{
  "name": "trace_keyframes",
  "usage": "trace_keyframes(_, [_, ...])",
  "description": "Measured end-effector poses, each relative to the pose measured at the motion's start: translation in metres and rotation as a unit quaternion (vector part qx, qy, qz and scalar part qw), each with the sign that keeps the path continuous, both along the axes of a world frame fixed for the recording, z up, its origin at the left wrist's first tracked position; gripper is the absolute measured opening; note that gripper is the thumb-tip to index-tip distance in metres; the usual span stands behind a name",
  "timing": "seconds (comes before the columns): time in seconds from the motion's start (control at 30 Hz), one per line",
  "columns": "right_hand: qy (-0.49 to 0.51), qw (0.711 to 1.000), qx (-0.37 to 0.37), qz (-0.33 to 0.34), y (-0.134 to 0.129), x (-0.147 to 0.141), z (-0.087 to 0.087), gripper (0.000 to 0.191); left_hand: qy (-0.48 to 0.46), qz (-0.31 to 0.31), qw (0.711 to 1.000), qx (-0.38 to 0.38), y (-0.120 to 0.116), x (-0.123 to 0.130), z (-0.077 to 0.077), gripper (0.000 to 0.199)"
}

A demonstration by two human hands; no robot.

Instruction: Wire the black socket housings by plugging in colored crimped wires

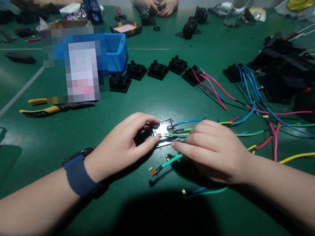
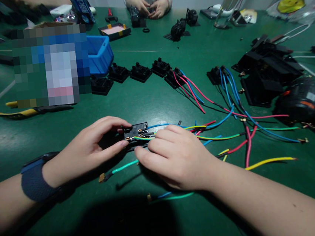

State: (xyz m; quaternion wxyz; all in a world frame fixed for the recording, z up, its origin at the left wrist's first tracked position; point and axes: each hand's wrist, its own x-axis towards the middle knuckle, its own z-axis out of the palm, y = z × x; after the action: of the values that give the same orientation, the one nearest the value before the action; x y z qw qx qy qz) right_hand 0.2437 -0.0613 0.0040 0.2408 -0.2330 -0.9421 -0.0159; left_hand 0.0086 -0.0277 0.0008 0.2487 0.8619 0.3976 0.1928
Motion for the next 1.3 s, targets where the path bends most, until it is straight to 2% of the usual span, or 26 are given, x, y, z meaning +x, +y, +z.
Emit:
trace_keyframes(0.1, [0.003,1.000,0.002,-0.029,0.0011,0.0003,-0.0024,0.027,-0.005,-0.005,1.000,-0.004,-0.0004,0.0002,0.0006,0.032])
trace_keyframes(0.27, [0.011,0.989,-0.024,-0.145,0.0035,0.0009,-0.0046,0.024,-0.003,-0.004,1.000,-0.004,-0.0008,0.0000,0.0016,0.033])
trace_keyframes(0.37, [0.005,0.982,-0.040,-0.182,0.0048,0.0018,-0.0051,0.026,0.001,0.001,1.000,-0.007,-0.0004,-0.0002,0.0013,0.033])
trace_keyframes(0.6, [-0.003,0.978,-0.024,-0.207,0.0059,0.0028,-0.0047,0.025,0.000,-0.001,1.000,-0.010,-0.0002,-0.0008,0.0001,0.033])
trace_keyframes(0.83, [-0.010,0.980,-0.049,-0.195,0.0061,0.0024,-0.0047,0.026,-0.006,-0.007,1.000,-0.010,-0.0009,-0.0002,0.0015,0.032])
trace_keyframes(1.3, [-0.004,0.985,-0.041,-0.169,0.0044,0.0005,-0.0027,0.023,0.005,-0.033,0.999,-0.002,-0.0003,0.0007,0.0028,0.032])
